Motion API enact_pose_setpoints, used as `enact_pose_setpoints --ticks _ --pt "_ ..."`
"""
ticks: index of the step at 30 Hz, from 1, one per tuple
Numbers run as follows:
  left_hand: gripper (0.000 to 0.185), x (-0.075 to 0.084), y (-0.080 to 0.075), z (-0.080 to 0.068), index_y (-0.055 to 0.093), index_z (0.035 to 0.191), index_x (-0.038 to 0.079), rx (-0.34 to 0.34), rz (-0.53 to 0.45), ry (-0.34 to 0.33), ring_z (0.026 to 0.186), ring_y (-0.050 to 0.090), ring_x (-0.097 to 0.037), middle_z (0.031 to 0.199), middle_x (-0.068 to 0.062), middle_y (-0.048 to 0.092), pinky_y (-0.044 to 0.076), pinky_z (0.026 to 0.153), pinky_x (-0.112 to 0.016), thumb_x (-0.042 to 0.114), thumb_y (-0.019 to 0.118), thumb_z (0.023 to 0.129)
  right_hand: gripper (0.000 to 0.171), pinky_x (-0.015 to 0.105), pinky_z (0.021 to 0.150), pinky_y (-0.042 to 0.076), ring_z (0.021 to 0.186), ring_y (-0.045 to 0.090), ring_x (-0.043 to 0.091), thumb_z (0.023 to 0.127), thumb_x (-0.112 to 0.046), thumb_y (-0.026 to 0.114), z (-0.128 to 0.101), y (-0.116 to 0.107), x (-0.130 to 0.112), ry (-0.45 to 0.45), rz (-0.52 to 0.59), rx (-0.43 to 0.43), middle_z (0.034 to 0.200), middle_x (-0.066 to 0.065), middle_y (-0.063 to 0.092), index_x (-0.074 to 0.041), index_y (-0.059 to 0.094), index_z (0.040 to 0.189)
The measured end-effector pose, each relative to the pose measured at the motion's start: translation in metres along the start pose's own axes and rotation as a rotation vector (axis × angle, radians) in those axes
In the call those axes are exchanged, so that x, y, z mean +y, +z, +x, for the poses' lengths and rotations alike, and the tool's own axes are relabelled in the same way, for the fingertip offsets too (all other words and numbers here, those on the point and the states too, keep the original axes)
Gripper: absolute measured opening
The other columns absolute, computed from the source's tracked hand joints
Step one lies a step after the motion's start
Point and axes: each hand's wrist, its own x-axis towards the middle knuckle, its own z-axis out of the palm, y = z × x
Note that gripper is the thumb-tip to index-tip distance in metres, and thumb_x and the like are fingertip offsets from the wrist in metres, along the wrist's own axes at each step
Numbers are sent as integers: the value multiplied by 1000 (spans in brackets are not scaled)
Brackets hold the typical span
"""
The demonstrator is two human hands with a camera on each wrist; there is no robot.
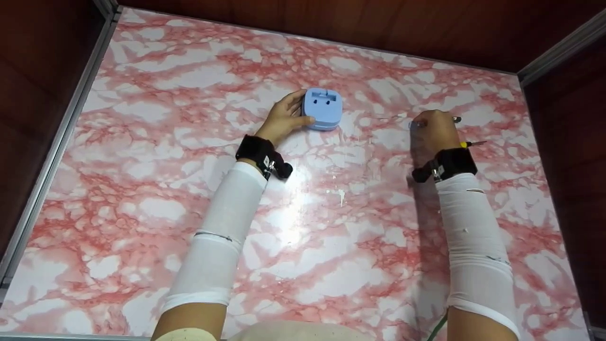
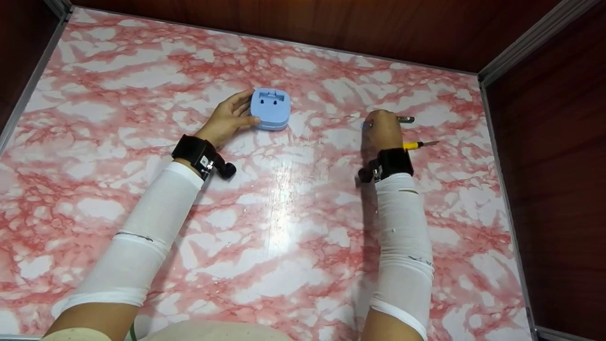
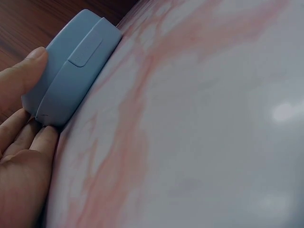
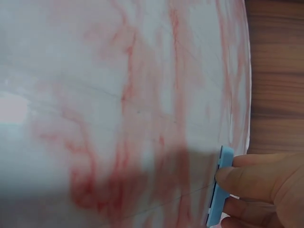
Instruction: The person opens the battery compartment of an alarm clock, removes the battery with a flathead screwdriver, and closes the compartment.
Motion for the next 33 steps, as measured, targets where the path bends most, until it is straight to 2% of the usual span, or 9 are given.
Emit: enact_pose_setpoints --ticks 8,13,22,25,29,31,33 --pt "82 0 1 0 37 154 0 2 13 -9 150 30 -23 162 -15 34 31 117 -23 -11 76 83 19 52 86 51 96 65 37 94 0 61 -2 1 5 -8 2 30 103 24 72 4 76 105" --pt "83 1 1 -1 36 155 0 3 30 -4 150 30 -24 162 -15 33 29 117 -23 -11 76 83 20 51 89 51 98 64 35 97 -1 59 -6 0 2 4 3 31 105 22 71 3 77 107" --pt "83 2 2 -2 36 155 1 8 46 -11 150 30 -24 162 -14 34 30 117 -22 -10 76 83 23 53 92 50 101 63 39 98 7 55 -8 0 3 -39 -14 51 105 25 69 5 76 108" --pt "83 1 2 -2 36 155 0 3 36 -2 151 29 -24 162 -15 34 31 117 -23 -11 76 84 25 49 86 50 95 62 35 98 11 52 -7 2 5 -66 -40 71 98 24 68 5 77 101" --pt "82 0 1 -1 36 155 -2 2 25 10 151 29 -25 162 -16 34 30 117 -24 -12 75 83 28 41 73 40 81 54 29 96 13 48 -4 7 7 -118 -80 83 83 20 60 5 72 85" --pt "82 0 1 0 36 154 -2 2 27 8 151 29 -24 162 -16 34 30 118 -24 -12 76 83 26 41 73 42 80 55 30 96 14 50 -3 8 8 -126 -84 78 83 21 62 6 72 85" --pt "83 -1 1 0 36 154 -1 2 24 2 151 29 -24 162 -15 34 30 117 -23 -12 76 83 24 47 78 50 87 62 35 96 14 52 -3 9 9 -126 -75 67 90 24 68 7 75 92"
